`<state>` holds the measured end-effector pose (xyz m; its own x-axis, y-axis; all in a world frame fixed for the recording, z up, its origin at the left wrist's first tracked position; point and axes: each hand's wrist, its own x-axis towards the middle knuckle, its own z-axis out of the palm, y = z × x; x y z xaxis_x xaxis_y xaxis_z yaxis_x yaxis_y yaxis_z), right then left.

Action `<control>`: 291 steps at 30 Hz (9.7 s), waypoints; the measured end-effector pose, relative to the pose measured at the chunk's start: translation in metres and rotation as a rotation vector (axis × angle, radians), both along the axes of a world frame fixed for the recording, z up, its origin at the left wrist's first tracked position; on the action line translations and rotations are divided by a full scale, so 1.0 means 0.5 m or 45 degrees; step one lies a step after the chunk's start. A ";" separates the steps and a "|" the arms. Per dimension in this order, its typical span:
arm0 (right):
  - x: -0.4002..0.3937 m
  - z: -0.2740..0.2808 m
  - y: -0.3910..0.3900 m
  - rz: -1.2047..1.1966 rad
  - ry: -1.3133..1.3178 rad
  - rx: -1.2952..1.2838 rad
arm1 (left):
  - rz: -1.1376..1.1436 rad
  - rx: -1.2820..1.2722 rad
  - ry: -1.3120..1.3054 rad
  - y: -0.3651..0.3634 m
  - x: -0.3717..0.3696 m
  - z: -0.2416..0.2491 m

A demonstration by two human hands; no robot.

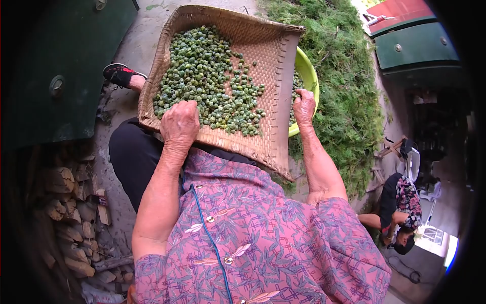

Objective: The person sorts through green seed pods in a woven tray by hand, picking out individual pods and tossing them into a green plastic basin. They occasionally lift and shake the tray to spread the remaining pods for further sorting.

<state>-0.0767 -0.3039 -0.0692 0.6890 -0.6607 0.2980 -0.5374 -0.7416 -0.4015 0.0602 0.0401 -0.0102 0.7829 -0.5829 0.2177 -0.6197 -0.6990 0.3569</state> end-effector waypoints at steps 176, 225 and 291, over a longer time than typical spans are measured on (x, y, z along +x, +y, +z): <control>0.225 0.065 0.265 0.173 -0.532 2.332 | 0.015 -0.242 0.064 -0.003 -0.002 0.018; 0.159 0.100 0.391 0.527 -0.358 1.930 | -0.032 -0.427 0.151 -0.006 -0.018 -0.001; 0.120 0.149 0.394 0.554 -0.441 0.605 | 0.033 -0.383 0.153 -0.017 -0.032 0.007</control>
